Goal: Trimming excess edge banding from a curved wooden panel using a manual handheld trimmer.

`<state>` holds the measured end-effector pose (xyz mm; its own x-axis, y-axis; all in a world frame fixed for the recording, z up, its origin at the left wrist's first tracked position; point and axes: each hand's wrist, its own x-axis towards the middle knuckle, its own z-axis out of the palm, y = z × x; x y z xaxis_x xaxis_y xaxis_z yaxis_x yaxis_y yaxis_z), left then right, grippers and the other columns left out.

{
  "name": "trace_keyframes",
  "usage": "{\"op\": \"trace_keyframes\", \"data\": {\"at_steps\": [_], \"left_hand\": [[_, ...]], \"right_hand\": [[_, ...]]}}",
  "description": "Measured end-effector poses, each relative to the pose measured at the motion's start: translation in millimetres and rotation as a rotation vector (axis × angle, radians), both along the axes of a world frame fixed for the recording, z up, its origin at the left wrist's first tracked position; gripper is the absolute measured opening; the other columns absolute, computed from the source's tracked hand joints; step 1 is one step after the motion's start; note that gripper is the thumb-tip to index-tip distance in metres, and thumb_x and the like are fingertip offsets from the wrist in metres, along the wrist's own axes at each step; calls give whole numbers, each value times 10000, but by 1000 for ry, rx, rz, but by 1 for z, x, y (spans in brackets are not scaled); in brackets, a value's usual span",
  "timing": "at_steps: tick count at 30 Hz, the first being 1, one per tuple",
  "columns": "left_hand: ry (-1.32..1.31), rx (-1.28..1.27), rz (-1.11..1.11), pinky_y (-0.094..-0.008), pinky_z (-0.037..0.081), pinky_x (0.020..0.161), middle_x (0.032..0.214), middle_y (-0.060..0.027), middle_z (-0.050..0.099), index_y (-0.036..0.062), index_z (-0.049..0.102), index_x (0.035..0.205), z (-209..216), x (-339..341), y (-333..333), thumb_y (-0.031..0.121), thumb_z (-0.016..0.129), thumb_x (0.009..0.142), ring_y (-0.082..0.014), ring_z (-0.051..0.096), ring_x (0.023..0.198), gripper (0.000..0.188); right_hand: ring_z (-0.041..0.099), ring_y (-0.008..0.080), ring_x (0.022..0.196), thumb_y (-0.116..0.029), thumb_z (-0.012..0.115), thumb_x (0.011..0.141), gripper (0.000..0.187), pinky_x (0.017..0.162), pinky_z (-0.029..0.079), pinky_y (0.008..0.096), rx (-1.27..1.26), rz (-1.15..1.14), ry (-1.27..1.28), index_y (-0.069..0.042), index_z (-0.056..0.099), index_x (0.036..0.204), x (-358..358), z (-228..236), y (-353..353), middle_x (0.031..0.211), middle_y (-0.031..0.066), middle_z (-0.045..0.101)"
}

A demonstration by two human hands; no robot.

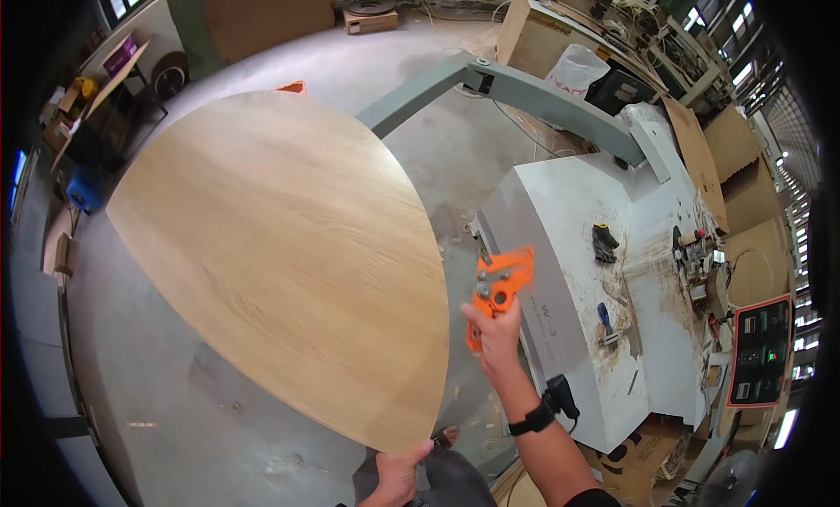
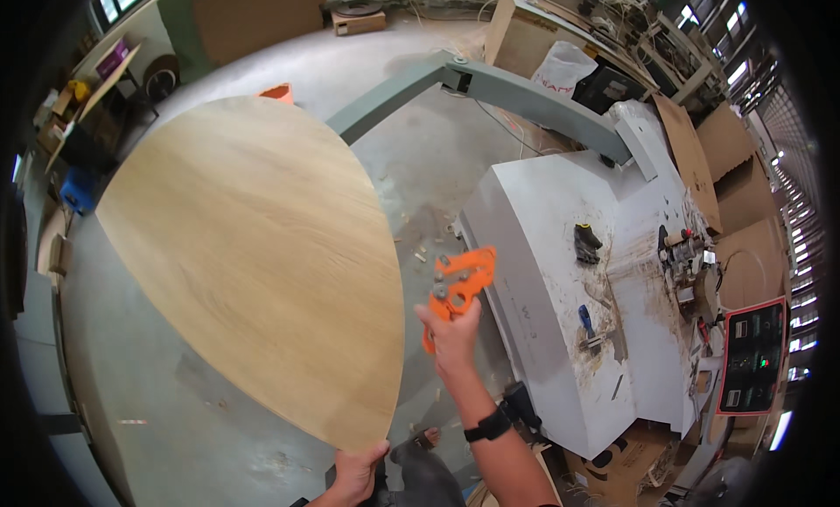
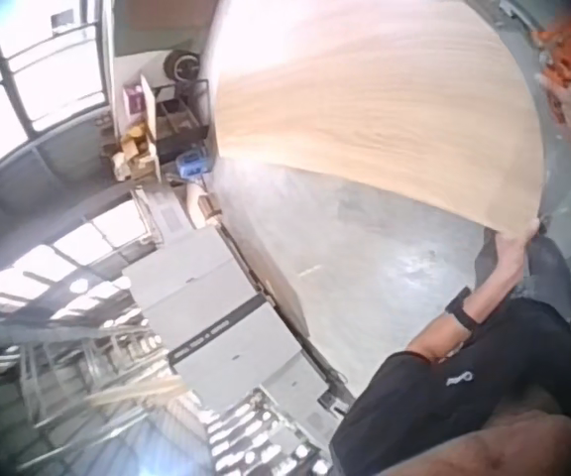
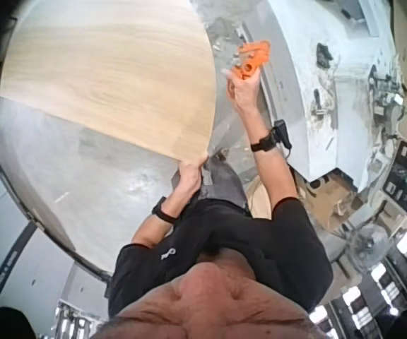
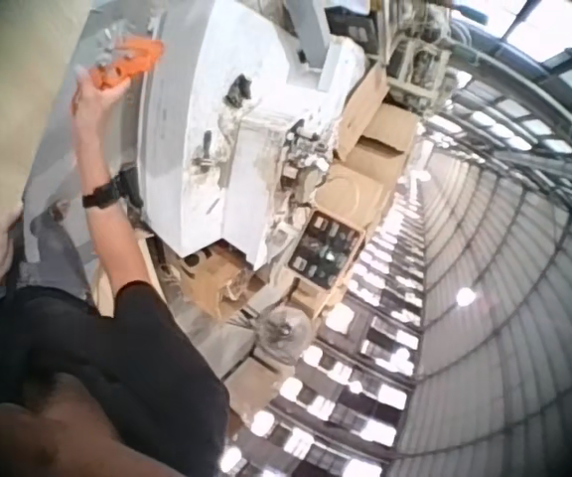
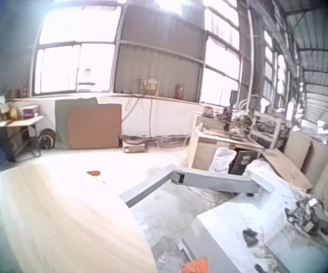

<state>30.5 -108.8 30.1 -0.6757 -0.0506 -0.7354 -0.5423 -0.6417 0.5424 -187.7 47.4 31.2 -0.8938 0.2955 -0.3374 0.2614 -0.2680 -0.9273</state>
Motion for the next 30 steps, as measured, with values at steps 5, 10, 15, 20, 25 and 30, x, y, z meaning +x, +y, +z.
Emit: {"op": "trace_keyframes", "data": {"at_steps": [5,10,15,20,25,30], "left_hand": [[-144,3,-323,-399,441,1033,1346,-127,553,16,485,1382,-1,1,-15,220,685,905,-251,539,1210,556],[-127,-68,-87,-428,416,1058,1329,-123,573,29,543,1329,15,-17,-39,172,690,823,-267,535,1226,546],[-14,-47,288,-407,457,1043,1324,-131,566,28,404,1410,-11,-40,-88,55,577,929,-285,555,1210,512],[55,15,516,-442,470,1038,1352,-169,543,1,370,1421,-12,-58,-86,94,634,922,-309,552,1215,572],[52,64,468,-442,456,1053,1371,-167,528,-3,377,1422,-3,-69,-78,122,576,962,-310,539,1233,517],[18,187,428,-441,435,1073,1392,-164,515,-8,389,1423,-16,-76,-74,152,517,1001,-307,524,1253,469]], "right_hand": [[500,30,635,12,809,735,546,506,389,208,136,-115,181,-94,450,1133,-66,-20,-23,881,-29,578],[500,33,615,-54,785,786,438,490,376,194,81,-22,122,-88,481,1100,-85,-21,-20,879,-7,600],[411,40,476,-114,715,875,269,405,295,192,-131,197,81,-86,509,1046,-131,-5,-7,775,3,587],[391,21,484,-104,698,875,271,418,285,201,-5,404,65,-75,502,1060,-168,-8,-21,752,-27,533],[385,32,453,-152,688,908,256,411,288,200,-49,451,72,-91,487,1054,-172,-23,-11,751,-26,551],[391,16,493,-106,686,883,310,412,280,198,-60,342,80,-59,482,1112,-145,-22,-7,793,-27,541]]}}
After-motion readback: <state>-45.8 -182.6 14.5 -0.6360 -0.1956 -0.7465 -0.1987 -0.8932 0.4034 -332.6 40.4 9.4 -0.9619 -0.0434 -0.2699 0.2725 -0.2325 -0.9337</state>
